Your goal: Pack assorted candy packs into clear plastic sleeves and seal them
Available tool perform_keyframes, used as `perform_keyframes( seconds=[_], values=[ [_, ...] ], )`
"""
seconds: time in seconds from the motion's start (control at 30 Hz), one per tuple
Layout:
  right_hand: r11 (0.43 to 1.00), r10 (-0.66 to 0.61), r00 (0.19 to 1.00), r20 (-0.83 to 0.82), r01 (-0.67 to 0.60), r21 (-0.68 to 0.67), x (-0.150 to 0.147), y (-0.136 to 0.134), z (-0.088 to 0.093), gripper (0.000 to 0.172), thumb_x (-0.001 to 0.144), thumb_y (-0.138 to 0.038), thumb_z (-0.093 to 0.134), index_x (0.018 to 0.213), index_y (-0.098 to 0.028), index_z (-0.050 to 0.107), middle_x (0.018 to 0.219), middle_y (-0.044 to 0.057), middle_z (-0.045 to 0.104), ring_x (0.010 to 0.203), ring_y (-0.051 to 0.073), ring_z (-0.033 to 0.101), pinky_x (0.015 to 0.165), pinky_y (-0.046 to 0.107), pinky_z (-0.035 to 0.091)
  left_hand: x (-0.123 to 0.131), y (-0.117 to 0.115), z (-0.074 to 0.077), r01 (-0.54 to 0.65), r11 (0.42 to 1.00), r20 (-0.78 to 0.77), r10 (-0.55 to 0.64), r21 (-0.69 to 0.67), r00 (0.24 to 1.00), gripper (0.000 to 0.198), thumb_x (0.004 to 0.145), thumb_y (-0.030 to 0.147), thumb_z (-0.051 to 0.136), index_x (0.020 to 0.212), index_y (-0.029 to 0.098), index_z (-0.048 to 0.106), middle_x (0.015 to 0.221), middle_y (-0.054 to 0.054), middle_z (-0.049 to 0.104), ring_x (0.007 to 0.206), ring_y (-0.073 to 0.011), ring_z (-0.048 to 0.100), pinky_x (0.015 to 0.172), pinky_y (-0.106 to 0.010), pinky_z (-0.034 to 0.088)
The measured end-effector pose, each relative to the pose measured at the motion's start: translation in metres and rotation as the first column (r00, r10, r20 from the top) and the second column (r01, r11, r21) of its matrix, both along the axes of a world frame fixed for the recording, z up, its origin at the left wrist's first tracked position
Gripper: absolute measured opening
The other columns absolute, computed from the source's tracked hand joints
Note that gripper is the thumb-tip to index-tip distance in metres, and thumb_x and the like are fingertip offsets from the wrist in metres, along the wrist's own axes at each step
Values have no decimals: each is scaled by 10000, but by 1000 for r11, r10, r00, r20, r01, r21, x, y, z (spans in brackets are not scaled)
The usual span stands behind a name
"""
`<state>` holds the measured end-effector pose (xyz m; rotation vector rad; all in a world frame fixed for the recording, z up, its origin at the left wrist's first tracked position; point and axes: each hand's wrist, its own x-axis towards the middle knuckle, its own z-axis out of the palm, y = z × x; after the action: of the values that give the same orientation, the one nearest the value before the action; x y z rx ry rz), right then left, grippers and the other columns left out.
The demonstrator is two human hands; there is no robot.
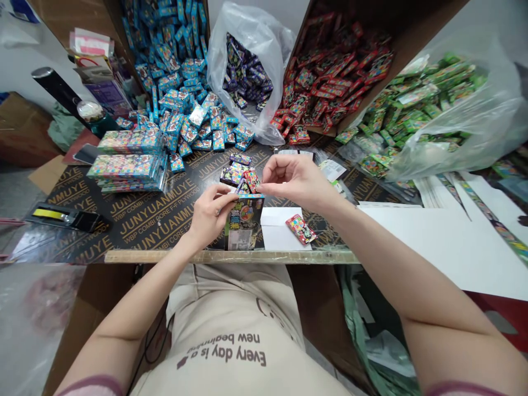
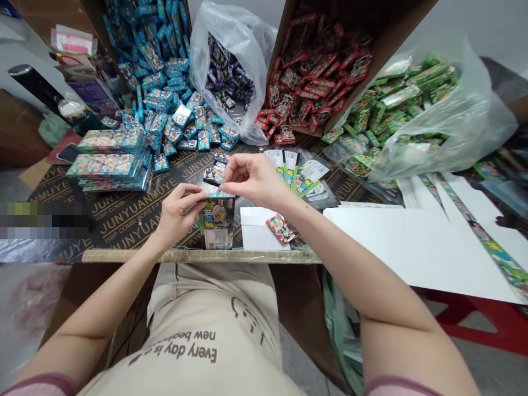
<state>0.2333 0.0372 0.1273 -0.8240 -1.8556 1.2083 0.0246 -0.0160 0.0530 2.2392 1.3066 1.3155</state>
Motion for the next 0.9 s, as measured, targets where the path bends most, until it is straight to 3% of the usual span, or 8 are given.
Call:
perform_keyframes(
  seconds=[0.13, 0.23, 0.33, 0.5, 0.57, 0.7, 0.83, 0.9],
  values=[
    [999, 41, 997, 64, -40, -19, 0, 6, -5, 262, 688, -352, 814, 676, -158, 639, 704, 17, 682, 652, 134, 637, 556, 248, 507, 1, -1, -2, -14, 1000, 21, 14, -18, 1000, 166, 870, 172, 591, 953, 213, 729, 928, -55, 650, 842, -157, 628, 757, -299, 521],
    [998, 55, 993, 102, -56, 8, 2, 5, -8, 220, 739, -373, 770, 781, -175, 685, 950, 71, 722, 1004, 239, 665, 696, 302, 545, 3, -2, -1, -26, 999, 49, 27, -24, 998, 146, 855, 165, 610, 933, 201, 728, 919, -60, 659, 837, -158, 634, 768, -302, 519],
    [996, 71, 987, 141, -79, 48, 3, -2, -14, 232, 836, -414, 668, 963, -224, 708, 1273, 86, 628, 1321, 277, 478, 950, 411, 487, 8, -2, 5, -16, 999, 111, 22, -48, 994, 108, 845, 162, 620, 887, 183, 718, 949, -77, 693, 880, -173, 660, 809, -318, 518],
    [993, 111, 986, 122, -116, 33, 5, -20, -35, 416, 841, -457, 657, 1226, -307, 611, 1585, 31, 281, 1494, 258, 150, 1198, 479, 127, 15, -1, 14, 47, 979, 284, 11, -196, 959, 84, 803, 195, 673, 721, 178, 676, 782, -37, 719, 780, -176, 668, 774, -311, 502],
    [986, 144, 989, 15, -142, -82, 4, -25, -45, 387, 828, -471, 663, 1181, -321, 618, 1597, -2, 252, 1500, 247, 122, 1200, 467, 118, 15, 0, 15, 65, 956, 341, 38, -285, 939, 101, 776, 222, 706, 692, 176, 673, 726, -18, 708, 722, -166, 649, 736, -296, 486],
    [911, 120, 959, -255, -209, -356, 0, -30, -56, 259, 811, -497, 634, 928, -267, 658, 1492, 11, 437, 1449, 260, 269, 1129, 457, 289, 12, 0, 21, 113, 911, 384, 52, -396, 922, 120, 771, 269, 716, 715, 170, 677, 728, -8, 697, 704, -153, 628, 718, -280, 461],
    [837, 125, 925, -358, -292, -463, -2, -28, -52, 329, 831, -532, 568, 779, -219, 654, 1179, 69, 635, 1264, 262, 482, 981, 400, 432, 13, 1, 35, 319, 880, 403, -165, -352, 900, 256, 831, 240, 656, 1083, 198, 640, 881, -10, 687, 811, -142, 613, 807, -277, 452],
    [802, 128, 908, -399, -331, -497, -3, -26, -48, 376, 845, -554, 533, 742, -211, 649, 993, 64, 658, 1108, 243, 567, 913, 371, 464, 14, 3, 41, 427, 844, 389, -292, -326, 874, 248, 839, 218, 650, 1085, 202, 623, 953, -22, 680, 848, -140, 599, 819, -271, 447]
  ],
)
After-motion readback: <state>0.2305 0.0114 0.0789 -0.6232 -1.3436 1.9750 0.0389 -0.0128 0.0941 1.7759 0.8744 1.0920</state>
